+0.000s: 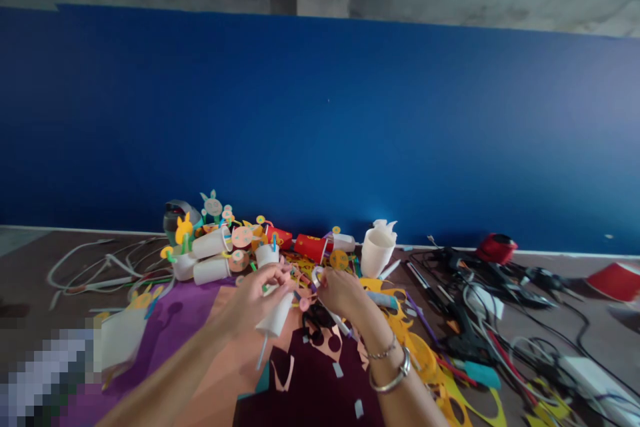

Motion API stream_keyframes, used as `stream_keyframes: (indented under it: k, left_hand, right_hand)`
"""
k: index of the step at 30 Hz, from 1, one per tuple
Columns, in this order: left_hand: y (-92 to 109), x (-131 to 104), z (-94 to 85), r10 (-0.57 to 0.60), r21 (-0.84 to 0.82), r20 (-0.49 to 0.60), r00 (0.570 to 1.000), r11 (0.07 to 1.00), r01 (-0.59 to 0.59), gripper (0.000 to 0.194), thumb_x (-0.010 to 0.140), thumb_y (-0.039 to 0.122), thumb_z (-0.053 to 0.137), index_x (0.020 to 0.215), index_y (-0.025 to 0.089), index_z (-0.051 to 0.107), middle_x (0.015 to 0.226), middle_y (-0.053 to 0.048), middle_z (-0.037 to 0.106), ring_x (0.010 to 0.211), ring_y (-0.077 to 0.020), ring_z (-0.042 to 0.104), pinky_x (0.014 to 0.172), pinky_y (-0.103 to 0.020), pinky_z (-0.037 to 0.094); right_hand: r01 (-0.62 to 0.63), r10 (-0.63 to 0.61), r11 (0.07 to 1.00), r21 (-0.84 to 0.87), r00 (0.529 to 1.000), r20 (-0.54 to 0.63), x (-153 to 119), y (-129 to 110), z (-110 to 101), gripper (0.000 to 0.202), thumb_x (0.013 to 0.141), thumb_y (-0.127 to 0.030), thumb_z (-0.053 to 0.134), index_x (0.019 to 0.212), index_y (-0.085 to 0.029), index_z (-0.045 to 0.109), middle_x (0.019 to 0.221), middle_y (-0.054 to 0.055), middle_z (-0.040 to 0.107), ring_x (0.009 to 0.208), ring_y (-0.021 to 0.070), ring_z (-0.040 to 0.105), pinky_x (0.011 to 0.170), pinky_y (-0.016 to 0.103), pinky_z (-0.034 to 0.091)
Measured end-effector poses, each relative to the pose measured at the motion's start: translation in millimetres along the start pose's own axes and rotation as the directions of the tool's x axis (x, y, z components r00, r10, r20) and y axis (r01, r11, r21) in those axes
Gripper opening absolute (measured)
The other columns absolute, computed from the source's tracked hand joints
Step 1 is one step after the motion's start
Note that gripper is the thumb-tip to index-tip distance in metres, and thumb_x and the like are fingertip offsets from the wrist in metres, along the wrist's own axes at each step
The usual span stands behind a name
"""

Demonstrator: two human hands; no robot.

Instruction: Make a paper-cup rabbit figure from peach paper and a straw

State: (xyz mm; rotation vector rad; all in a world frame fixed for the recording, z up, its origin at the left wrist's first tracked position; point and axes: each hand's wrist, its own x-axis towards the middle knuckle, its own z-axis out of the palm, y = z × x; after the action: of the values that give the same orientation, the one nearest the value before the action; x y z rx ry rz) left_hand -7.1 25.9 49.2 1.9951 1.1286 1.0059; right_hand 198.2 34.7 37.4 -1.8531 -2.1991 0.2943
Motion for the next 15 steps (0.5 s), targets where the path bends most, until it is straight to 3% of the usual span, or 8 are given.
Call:
stream_keyframes:
  k: [2, 5, 9, 15]
  left_hand:
    - [4, -3, 0.0, 0.081, 0.014, 0.044, 0.996, 0.997, -0.081, 0.012, 0.082, 0.030, 0.056, 0.074, 0.022, 0.060, 0.126, -0.007, 0.058, 0.118, -0.0244, 0.052, 0.097, -0.036, 0.042]
    - [9, -6, 0.1, 0.130, 0.042, 0.118, 0.984, 0.990, -0.136, 0.005, 0.080, 0.025, 0.059, 0.077, 0.023, 0.062, 0.137, -0.008, 0.049, 0.125, -0.0267, 0.046, 0.100, -0.040, 0.040]
    - [13, -9, 0.5, 0.130, 0.077, 0.130, 0.983, 0.987, -0.141, 0.007, 0.079, 0.018, 0.057, 0.077, 0.023, 0.061, 0.140, -0.008, 0.046, 0.125, -0.0271, 0.046, 0.098, -0.040, 0.043]
    - [16, -11, 2.1, 0.127, 0.161, 0.143, 0.982, 0.976, -0.149, 0.009, 0.080, 0.017, 0.054, 0.075, 0.024, 0.058, 0.136, -0.006, 0.051, 0.125, -0.0276, 0.046, 0.092, -0.039, 0.046]
  right_hand:
    - [0.099, -0.095, 0.974, 0.204, 0.995, -0.027, -2, -6, -4, 0.014, 0.083, -0.016, 0.042, 0.080, -0.018, 0.055, 0.072, 0.006, 0.067, 0.066, 0.0182, 0.062, 0.058, 0.027, 0.040]
    - [0.226, -0.204, 0.868, 0.442, 0.974, -0.097, -5, -17, -7, 0.010, 0.087, -0.021, 0.041, 0.082, -0.020, 0.049, 0.068, 0.001, 0.064, 0.059, 0.0145, 0.058, 0.054, 0.025, 0.038]
    - [0.258, -0.189, 0.852, 0.456, 0.963, -0.191, -7, -28, -8, 0.009, 0.088, -0.023, 0.042, 0.079, -0.021, 0.045, 0.068, 0.000, 0.062, 0.059, 0.0139, 0.056, 0.054, 0.025, 0.037]
    - [0.265, -0.178, 0.861, 0.434, 0.957, -0.231, -6, -30, -4, 0.010, 0.092, -0.026, 0.041, 0.084, -0.020, 0.044, 0.068, 0.000, 0.062, 0.059, 0.0146, 0.057, 0.055, 0.025, 0.037]
